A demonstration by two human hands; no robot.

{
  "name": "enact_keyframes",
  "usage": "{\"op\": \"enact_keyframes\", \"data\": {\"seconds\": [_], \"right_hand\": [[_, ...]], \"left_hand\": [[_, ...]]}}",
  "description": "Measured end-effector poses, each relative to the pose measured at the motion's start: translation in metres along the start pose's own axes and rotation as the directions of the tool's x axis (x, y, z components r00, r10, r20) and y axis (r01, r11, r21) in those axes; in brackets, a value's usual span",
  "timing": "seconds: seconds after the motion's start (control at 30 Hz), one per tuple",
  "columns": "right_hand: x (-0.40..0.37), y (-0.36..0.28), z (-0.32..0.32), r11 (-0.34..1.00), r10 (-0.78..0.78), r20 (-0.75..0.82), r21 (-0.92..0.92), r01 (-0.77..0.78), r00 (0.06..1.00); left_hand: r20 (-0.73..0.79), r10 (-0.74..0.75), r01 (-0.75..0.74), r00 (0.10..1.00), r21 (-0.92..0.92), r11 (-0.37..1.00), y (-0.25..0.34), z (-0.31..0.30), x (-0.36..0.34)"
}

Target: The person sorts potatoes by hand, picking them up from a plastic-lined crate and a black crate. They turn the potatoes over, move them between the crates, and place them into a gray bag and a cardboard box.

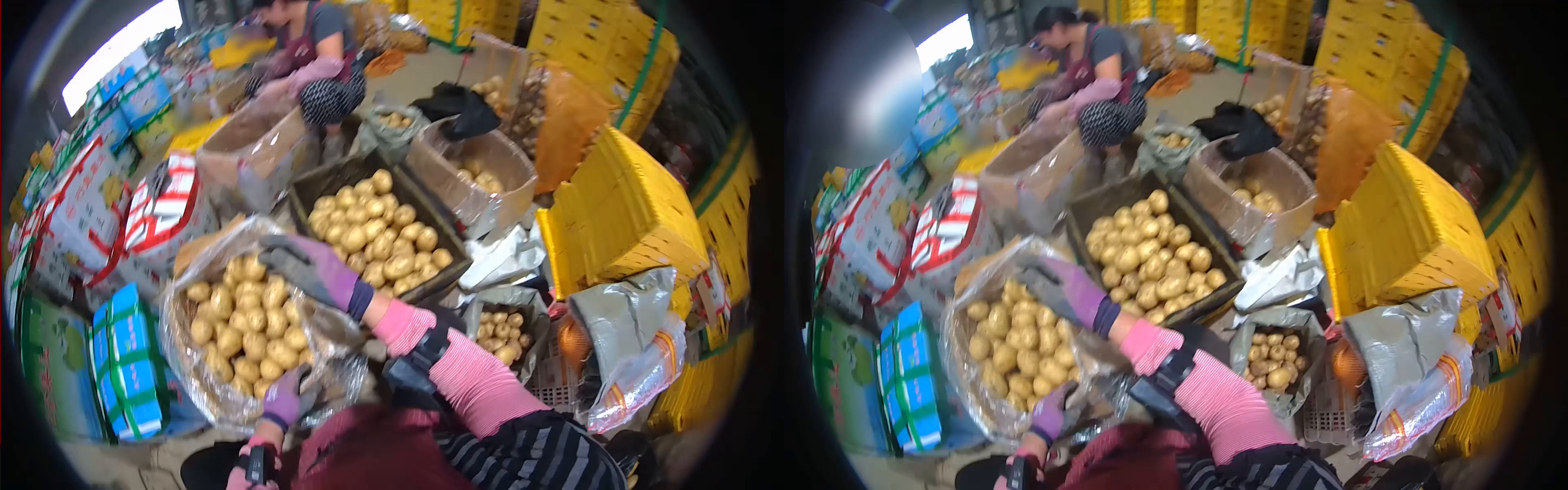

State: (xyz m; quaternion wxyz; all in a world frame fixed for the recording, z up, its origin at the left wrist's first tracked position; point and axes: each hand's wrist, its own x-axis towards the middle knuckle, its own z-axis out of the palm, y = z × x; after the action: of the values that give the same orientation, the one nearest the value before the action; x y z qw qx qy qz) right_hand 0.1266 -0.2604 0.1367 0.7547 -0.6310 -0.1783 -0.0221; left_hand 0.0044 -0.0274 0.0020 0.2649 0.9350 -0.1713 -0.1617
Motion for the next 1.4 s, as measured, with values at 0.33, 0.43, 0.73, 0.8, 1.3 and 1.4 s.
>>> {"op": "enact_keyframes", "data": {"seconds": [0.33,0.43,0.73,0.8,1.3,1.4], "right_hand": [[0.012,0.069,-0.012,0.959,0.283,-0.171,0.051,-0.279,0.944],[0.016,0.061,-0.003,0.958,0.276,-0.164,-0.027,-0.284,0.947],[0.02,0.074,-0.001,0.915,0.177,-0.139,-0.342,-0.215,0.974],[0.019,0.084,-0.003,0.916,0.135,-0.153,-0.357,-0.182,0.979],[-0.017,0.074,-0.022,0.689,0.517,-0.064,-0.56,-0.46,0.853],[-0.002,0.093,-0.07,0.569,0.043,-0.272,-0.784,-0.247,0.961]], "left_hand": [[0.03,-0.199,0.149,0.98,-0.772,0.618,-0.038,-0.002,0.017],[-0.242,-0.294,0.11,0.925,-0.569,0.815,-0.056,-0.042,0.046],[-0.322,-0.15,0.18,0.935,0.066,0.981,-0.106,-0.039,0.144],[-0.238,-0.283,0.186,0.929,-0.361,0.914,-0.113,-0.045,0.143],[0.019,-0.272,0.18,0.962,-0.794,0.581,-0.048,-0.076,0.112],[-0.366,-0.36,0.191,0.858,-0.423,0.886,-0.094,-0.087,0.154]]}}
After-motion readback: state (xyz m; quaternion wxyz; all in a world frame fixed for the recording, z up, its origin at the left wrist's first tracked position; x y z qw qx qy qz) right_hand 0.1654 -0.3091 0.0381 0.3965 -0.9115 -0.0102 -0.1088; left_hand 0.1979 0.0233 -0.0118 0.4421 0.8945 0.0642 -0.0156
